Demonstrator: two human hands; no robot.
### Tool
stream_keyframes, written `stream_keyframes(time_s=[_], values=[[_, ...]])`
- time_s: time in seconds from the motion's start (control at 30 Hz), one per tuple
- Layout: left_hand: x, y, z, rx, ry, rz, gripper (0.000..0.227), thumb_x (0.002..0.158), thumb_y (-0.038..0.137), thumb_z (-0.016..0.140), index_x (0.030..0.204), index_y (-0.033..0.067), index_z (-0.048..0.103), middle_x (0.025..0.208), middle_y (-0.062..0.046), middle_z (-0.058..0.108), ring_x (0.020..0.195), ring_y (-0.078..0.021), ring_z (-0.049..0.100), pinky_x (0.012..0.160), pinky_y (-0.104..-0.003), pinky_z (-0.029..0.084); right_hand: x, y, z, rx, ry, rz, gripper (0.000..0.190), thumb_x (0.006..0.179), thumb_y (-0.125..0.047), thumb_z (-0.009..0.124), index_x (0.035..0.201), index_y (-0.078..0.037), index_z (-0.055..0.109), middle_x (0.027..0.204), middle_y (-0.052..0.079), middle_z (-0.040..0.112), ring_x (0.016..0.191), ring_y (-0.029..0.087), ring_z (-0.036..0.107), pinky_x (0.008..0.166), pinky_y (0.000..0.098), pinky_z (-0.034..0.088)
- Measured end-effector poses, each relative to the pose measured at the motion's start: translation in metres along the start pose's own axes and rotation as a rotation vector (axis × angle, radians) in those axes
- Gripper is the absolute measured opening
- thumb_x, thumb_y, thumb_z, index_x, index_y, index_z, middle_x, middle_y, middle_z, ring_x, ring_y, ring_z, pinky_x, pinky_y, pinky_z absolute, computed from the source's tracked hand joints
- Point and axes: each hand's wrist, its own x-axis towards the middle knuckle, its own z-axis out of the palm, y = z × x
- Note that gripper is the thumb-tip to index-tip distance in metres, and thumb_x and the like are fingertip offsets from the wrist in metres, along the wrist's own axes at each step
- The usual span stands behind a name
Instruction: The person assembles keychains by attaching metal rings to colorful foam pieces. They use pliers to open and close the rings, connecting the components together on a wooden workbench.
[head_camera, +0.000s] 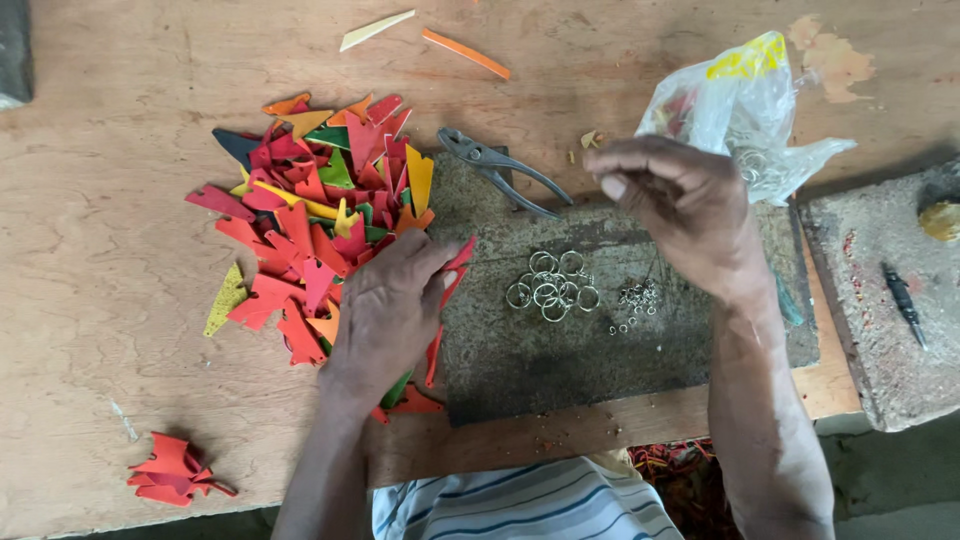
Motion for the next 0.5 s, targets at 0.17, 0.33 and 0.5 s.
stream_keyframes(time_s=[0.17,0.33,0.5], values=[[0.003,0.005,-0.009,-0.16,-0.065,-0.095,0.018,0.088,0.005,0.077,0.106,0.0098,0.077,0.081,-0.01,0.065,0.071,-0.0258,0.068,0.065,-0.04,0.052,-0.031,-0.016,0.001,-0.226,-0.033,0.01,0.016,0.094,-0.002,0.075,0.109,-0.005,0.077,0.099,0.008,0.076,0.082,0.014,0.073,0.068,0.0246,0.061],[0.007,0.02,-0.007,-0.318,-0.145,-0.086,0.022,0.089,0.01,0.074,0.111,0.007,0.071,0.094,-0.006,0.073,0.081,-0.0214,0.074,0.07,-0.034,0.057,-0.059,-0.025,-0.009,-0.252,-0.135,0.011,0.006,0.092,-0.001,0.074,0.095,-0.006,0.075,0.099,0.007,0.076,0.085,0.015,0.076,0.068,0.0251,0.061],[0.001,0.029,0.006,-0.17,-0.122,0.148,0.058,0.073,0.033,0.084,0.118,0.0001,0.069,0.101,-0.017,0.071,0.09,-0.033,0.07,0.075,-0.042,0.054,-0.086,-0.027,-0.011,-0.276,-0.286,0.024,0.01,0.086,-0.002,0.075,0.094,-0.007,0.077,0.095,0.005,0.074,0.087,0.015,0.072,0.068,0.0256,0.062]])
